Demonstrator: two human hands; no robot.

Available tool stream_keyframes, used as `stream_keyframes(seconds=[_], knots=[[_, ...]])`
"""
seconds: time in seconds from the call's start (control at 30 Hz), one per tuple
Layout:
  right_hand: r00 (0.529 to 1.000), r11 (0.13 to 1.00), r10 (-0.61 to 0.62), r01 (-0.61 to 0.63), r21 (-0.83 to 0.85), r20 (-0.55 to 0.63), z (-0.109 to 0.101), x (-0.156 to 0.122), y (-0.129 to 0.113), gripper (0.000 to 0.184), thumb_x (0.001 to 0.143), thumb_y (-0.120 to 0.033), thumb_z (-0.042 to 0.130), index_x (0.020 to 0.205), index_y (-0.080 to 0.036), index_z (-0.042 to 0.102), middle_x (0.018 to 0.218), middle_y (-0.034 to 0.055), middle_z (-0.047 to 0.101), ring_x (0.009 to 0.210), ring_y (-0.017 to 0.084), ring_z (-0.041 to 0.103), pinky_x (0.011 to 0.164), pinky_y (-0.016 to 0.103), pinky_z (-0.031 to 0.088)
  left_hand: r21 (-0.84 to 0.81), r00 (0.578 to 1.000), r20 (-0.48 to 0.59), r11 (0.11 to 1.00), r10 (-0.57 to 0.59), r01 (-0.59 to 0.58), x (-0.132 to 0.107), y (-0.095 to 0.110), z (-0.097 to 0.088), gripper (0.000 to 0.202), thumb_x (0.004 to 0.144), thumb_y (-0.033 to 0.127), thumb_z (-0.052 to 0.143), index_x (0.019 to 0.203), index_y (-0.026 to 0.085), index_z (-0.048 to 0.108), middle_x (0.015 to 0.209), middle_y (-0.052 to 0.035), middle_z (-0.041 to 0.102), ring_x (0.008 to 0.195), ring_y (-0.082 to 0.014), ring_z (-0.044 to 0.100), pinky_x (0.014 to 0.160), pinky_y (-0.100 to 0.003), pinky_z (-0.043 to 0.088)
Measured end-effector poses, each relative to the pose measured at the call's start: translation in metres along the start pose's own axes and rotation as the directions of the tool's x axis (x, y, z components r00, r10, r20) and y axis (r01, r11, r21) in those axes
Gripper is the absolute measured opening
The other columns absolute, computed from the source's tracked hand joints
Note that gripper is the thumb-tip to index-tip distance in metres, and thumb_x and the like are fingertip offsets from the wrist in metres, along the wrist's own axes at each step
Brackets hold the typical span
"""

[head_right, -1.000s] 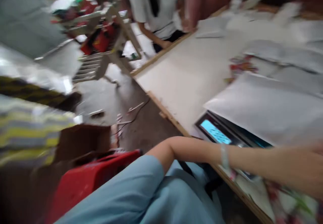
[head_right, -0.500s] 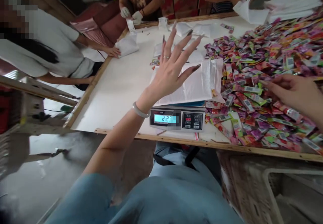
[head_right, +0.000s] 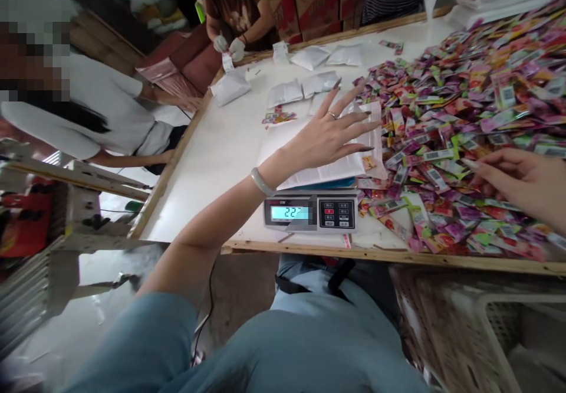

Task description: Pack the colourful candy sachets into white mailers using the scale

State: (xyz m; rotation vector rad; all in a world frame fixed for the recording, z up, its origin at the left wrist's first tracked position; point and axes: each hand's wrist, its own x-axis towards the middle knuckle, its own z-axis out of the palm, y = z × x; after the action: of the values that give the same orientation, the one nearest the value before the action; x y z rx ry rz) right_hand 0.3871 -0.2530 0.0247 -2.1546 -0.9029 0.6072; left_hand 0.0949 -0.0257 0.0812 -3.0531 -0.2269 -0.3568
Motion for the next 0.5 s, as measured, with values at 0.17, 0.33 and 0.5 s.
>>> stream_keyframes(seconds=[0.17,0.33,0.5], knots=[[0.974,0.986,-0.166,0.159,0.056,0.153,0.027,0.0,-0.036,0.077,0.05,-0.089,0.076,0.091,-0.024,0.067,0.075,0.0092,0.069,0.063,0.021,0.059,0.056,0.036,0.048,-0.059,0.998,-0.064,0.998,0.0,-0.004,0.004,-0.002,0.0,0.054,0.108,0.059,0.035,0.151,0.031,0.053,0.156,-0.0073,0.055,0.164,-0.0325,0.015,0.131,-0.065,0.003],[0.851,0.897,-0.442,0.418,0.144,0.283,0.07,0.011,-0.087,0.067,0.068,-0.083,0.071,0.09,-0.019,0.068,0.074,0.0059,0.068,0.064,0.016,0.057,0.061,0.031,0.045,-0.038,1.0,-0.028,0.999,-0.005,0.004,0.002,0.002,-0.009,0.051,0.108,0.058,0.036,0.147,0.031,0.056,0.156,-0.0053,0.055,0.164,-0.0325,0.015,0.131,-0.066,0.001],[0.913,0.938,-0.346,0.331,0.104,0.217,0.049,0.003,-0.064,0.072,0.065,-0.086,0.069,0.095,-0.02,0.069,0.074,0.0063,0.068,0.063,0.018,0.058,0.059,0.031,0.044,-0.092,0.997,-0.021,0.992,0.08,-0.082,-0.002,-0.006,0.0,0.042,0.108,0.053,0.038,0.113,0.029,0.072,0.126,-0.0055,0.069,0.162,-0.0288,0.027,0.134,-0.062,0.004]])
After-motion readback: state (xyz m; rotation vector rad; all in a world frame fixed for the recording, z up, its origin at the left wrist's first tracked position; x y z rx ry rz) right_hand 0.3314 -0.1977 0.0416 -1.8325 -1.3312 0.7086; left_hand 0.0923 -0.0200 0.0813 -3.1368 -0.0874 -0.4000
